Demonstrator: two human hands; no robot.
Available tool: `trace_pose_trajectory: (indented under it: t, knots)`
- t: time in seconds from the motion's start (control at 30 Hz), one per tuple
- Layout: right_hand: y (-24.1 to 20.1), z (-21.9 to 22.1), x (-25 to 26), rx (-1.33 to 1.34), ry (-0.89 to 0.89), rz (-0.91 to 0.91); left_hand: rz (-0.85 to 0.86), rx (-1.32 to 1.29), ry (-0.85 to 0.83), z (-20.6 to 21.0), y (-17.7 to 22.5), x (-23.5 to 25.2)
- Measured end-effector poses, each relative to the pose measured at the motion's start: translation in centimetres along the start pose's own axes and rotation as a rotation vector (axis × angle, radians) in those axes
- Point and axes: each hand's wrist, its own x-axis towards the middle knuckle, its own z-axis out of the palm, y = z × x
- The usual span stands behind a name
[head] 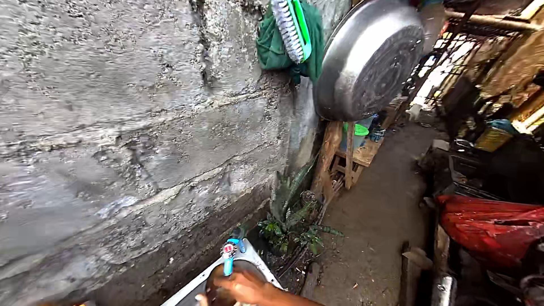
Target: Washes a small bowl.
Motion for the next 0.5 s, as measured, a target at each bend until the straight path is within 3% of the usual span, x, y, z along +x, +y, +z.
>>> trace_pose_trajectory:
  t: [0.1, 0.13, 0.2, 0.3, 0.37, 0.43, 0.5]
  knots:
    - [-2.5, 0.6, 0.8, 0.105, 0.113, 0.198, 0.051, -0.008, -0.020, -0.5, -0.8, 1.4]
    - [-2.8, 1.1, 0.6, 0.184, 0.128, 0.175, 0.042, 0.029, 0.006, -0.6, -0.3, 1.4]
    - [-1.8, 0.6, -0.1, 0.239, -0.021, 0.033, -0.014, 0.088, 0.082, -1.1, 0.8, 1.4]
    - [-1.3, -1.0, 0.3, -0.038, -0.244, 0.002, -0.041, 0.094, 0.115, -2.3, 1.0, 0.7]
    - [-2.4, -0.3, 1.1, -0.150, -0.080, 0.081, -0.059, 0.057, 0.112, -1.7, 0.9, 0.5]
    - [-3.4, 1.5, 0.9, -0.022, 0.116, 0.097, -0.054, 0.097, 0.086, -1.3, 0.9, 0.7]
    - [-3.2, 1.9, -0.5, 0.260, 0.042, 0.016, -0.020, 0.195, 0.046, -2.5, 1.5, 0.5]
